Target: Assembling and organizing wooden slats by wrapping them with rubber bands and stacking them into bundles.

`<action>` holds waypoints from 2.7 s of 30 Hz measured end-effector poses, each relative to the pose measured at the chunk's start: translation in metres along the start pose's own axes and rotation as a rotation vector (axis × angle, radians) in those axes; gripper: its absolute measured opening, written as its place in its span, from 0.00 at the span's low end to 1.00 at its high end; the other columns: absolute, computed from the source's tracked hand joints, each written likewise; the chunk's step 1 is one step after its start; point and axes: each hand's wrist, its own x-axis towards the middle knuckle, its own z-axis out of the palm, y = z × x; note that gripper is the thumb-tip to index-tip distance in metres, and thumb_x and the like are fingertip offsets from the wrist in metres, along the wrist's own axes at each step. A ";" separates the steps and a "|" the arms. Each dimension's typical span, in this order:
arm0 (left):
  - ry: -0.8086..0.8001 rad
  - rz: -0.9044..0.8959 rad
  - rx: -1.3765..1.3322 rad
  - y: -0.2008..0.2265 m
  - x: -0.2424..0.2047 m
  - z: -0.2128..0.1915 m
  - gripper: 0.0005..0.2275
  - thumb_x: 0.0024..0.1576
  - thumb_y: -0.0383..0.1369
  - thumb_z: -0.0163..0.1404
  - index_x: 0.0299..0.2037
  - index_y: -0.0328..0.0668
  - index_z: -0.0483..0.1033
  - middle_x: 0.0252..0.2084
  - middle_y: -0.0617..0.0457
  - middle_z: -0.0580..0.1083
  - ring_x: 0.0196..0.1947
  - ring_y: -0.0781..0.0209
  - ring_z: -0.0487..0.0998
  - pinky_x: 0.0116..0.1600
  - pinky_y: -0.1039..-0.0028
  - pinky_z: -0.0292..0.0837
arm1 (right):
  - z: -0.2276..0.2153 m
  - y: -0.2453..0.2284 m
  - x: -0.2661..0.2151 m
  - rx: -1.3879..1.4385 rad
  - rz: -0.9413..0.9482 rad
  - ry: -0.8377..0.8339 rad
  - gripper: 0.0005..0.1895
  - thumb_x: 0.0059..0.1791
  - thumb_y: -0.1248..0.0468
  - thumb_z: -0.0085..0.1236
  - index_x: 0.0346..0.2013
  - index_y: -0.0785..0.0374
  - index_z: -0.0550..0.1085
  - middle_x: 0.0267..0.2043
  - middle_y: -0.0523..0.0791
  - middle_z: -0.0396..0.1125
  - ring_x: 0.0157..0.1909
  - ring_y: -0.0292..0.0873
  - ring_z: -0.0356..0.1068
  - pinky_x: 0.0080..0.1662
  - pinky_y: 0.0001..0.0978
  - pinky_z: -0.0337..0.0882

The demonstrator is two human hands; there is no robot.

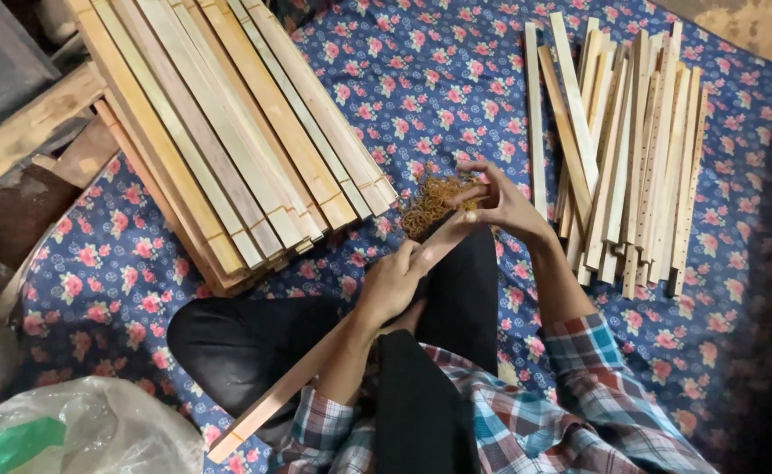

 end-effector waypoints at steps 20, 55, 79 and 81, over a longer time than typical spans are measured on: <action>0.128 0.024 -0.118 -0.013 -0.015 -0.001 0.24 0.64 0.55 0.35 0.51 0.46 0.73 0.39 0.49 0.82 0.48 0.45 0.81 0.54 0.55 0.73 | 0.124 0.089 -0.058 0.361 -0.198 0.409 0.31 0.44 0.71 0.63 0.60 0.67 0.63 0.40 0.53 0.61 0.26 0.44 0.69 0.24 0.26 0.68; 0.098 0.443 -0.052 0.001 -0.093 -0.039 0.14 0.66 0.41 0.42 0.49 0.41 0.75 0.38 0.36 0.80 0.40 0.35 0.82 0.41 0.54 0.79 | 0.117 -0.010 -0.079 0.208 -0.048 0.390 0.26 0.41 0.64 0.67 0.50 0.77 0.77 0.41 0.62 0.76 0.44 0.52 0.78 0.46 0.41 0.77; -0.679 0.151 0.772 0.011 0.020 -0.055 0.15 0.53 0.51 0.51 0.26 0.53 0.83 0.20 0.58 0.79 0.21 0.61 0.82 0.31 0.77 0.74 | 0.143 -0.008 -0.085 -0.112 0.287 -0.386 0.17 0.44 0.61 0.71 0.42 0.66 0.77 0.23 0.43 0.71 0.23 0.37 0.71 0.29 0.27 0.71; -0.734 0.154 0.756 0.005 0.031 -0.047 0.15 0.51 0.51 0.54 0.26 0.51 0.83 0.20 0.55 0.79 0.21 0.57 0.83 0.30 0.75 0.77 | 0.146 -0.004 -0.087 -0.089 0.347 -0.341 0.15 0.49 0.59 0.65 0.42 0.67 0.76 0.19 0.42 0.68 0.22 0.36 0.70 0.27 0.26 0.70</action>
